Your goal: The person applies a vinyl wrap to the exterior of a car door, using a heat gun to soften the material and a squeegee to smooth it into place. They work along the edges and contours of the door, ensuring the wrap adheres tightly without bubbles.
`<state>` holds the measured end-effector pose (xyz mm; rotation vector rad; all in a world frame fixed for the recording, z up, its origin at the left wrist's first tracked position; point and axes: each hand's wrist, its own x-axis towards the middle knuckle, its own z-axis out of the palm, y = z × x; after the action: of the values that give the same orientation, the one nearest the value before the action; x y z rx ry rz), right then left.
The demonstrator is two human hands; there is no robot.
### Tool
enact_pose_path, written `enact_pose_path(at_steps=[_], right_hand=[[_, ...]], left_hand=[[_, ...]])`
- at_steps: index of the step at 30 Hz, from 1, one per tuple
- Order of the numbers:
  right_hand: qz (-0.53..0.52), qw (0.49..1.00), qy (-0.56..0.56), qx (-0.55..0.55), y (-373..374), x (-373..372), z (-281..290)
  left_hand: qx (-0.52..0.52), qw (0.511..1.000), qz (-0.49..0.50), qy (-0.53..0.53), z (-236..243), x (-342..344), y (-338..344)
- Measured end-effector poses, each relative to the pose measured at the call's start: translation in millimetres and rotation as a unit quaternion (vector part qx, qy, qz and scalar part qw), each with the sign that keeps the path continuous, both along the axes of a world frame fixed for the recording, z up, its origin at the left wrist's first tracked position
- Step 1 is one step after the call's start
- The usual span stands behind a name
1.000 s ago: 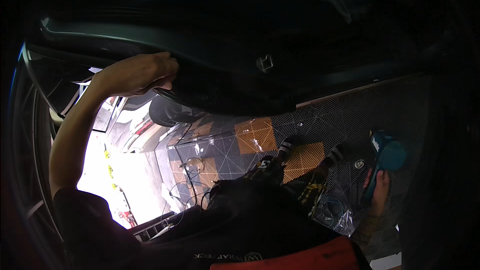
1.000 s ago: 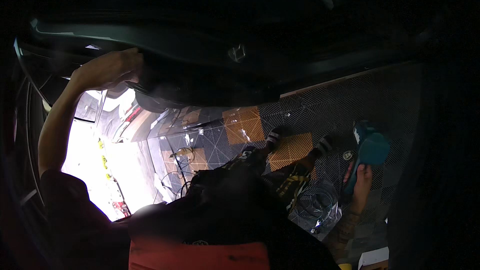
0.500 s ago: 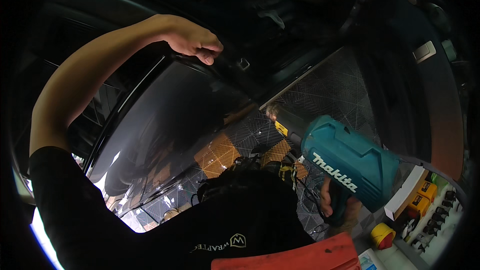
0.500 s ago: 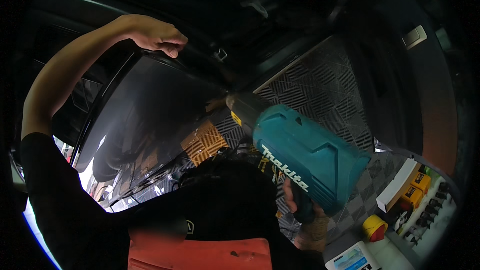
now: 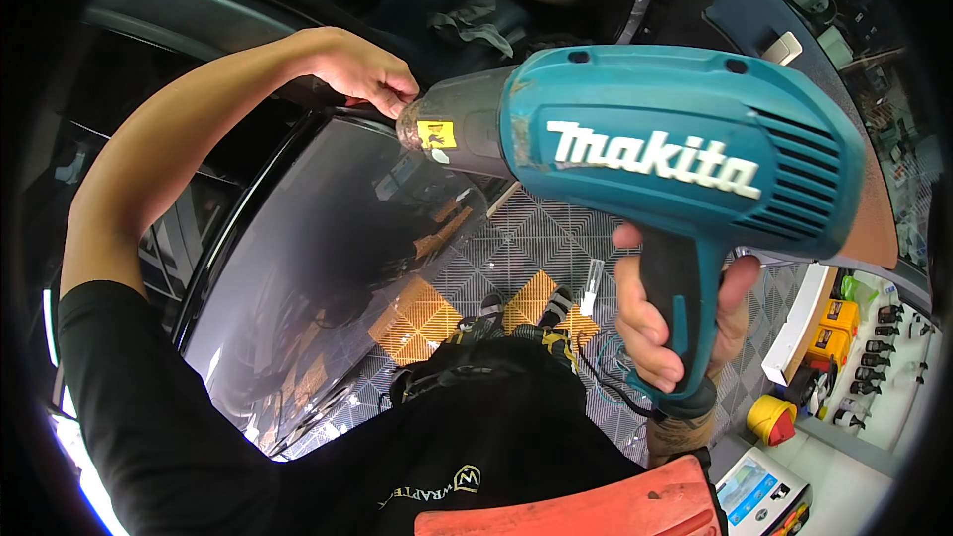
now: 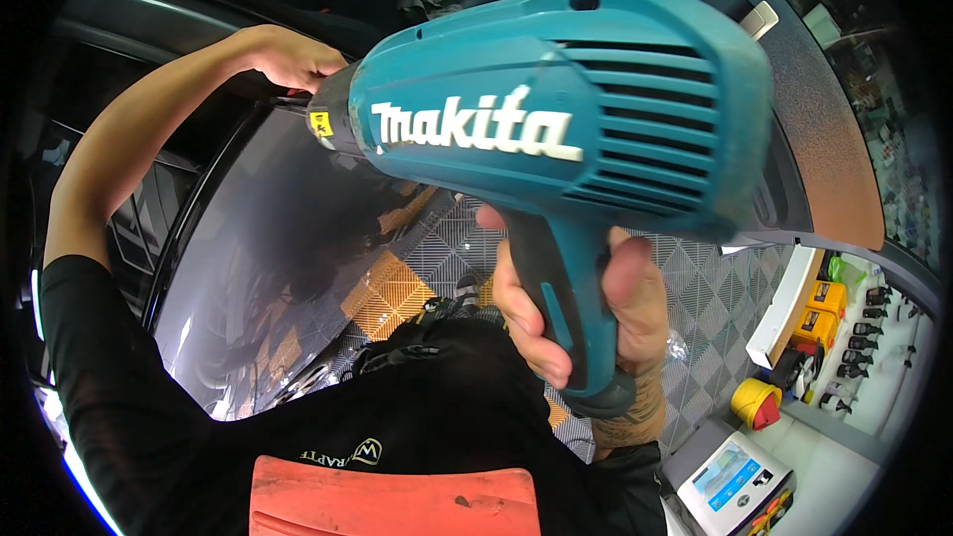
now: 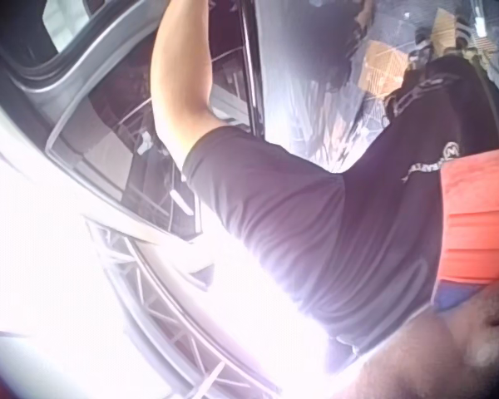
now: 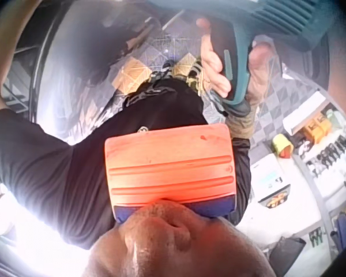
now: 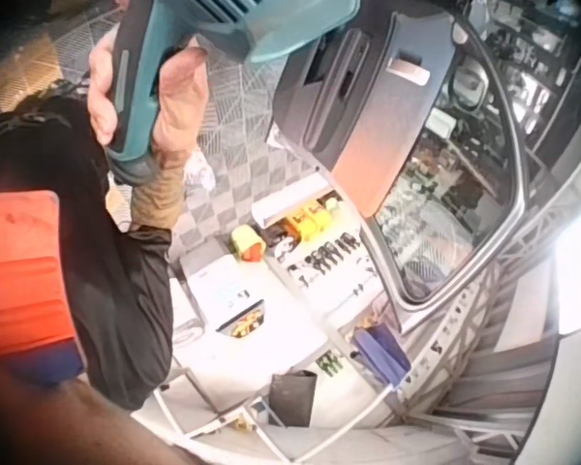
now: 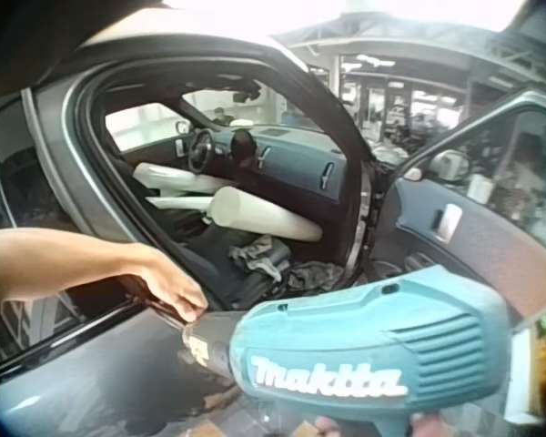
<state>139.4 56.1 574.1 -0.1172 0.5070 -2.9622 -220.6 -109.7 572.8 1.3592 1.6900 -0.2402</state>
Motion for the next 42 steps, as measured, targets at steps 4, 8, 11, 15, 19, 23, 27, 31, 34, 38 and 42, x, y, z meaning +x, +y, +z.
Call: enact_pose_path(at_steps=[4, 8, 11, 15, 19, 23, 27, 31, 34, 38, 42], right_hand=[[0.016, 1.0, -0.006, -0.021, -2, -4, -13], [0.014, 0.999, -0.035, 0.014, 2, 0, -28], [0.003, 0.997, -0.051, 0.057, 3, 3, -39], [-0.006, 0.997, -0.06, 0.05, -2, 0, -43], [0.0, 1.0, -0.024, 0.005, -16, -12, -31], [0.041, 0.996, 0.025, 0.072, -22, -24, -17], [0.049, 0.994, 0.026, 0.089, -18, -25, -23], [0.019, 0.996, -0.009, 0.081, -15, -16, -25], [0.031, 0.994, 0.027, 0.102, -1, -9, -26], [0.014, 0.992, -0.085, 0.091, 22, 36, -56], [0.076, 0.775, -0.145, 0.61, 66, 43, -144]], left_hand=[[-0.022, 0.999, 0.024, -0.016, 1, -6, 1], [-0.031, 0.999, 0.035, 0.005, 6, -2, 2], [-0.027, 0.999, 0.035, 0.006, 6, -3, -1], [-0.023, 0.999, 0.027, 0.006, 5, -2, -1], [-0.034, 0.999, 0.026, 0.015, 3, -3, 2], [-0.036, 0.998, 0.041, 0.032, 6, -4, 2], [-0.02, 0.997, 0.06, -0.036, -5, -13, -3], [-0.029, 0.998, 0.043, -0.046, -4, -12, 8], [-0.043, 0.997, 0.048, -0.053, 0, -14, 9], [-0.03, 0.999, -0.023, -0.037, -13, -15, -24], [-0.057, 0.996, 0.022, -0.063, 0, -21, -20]])
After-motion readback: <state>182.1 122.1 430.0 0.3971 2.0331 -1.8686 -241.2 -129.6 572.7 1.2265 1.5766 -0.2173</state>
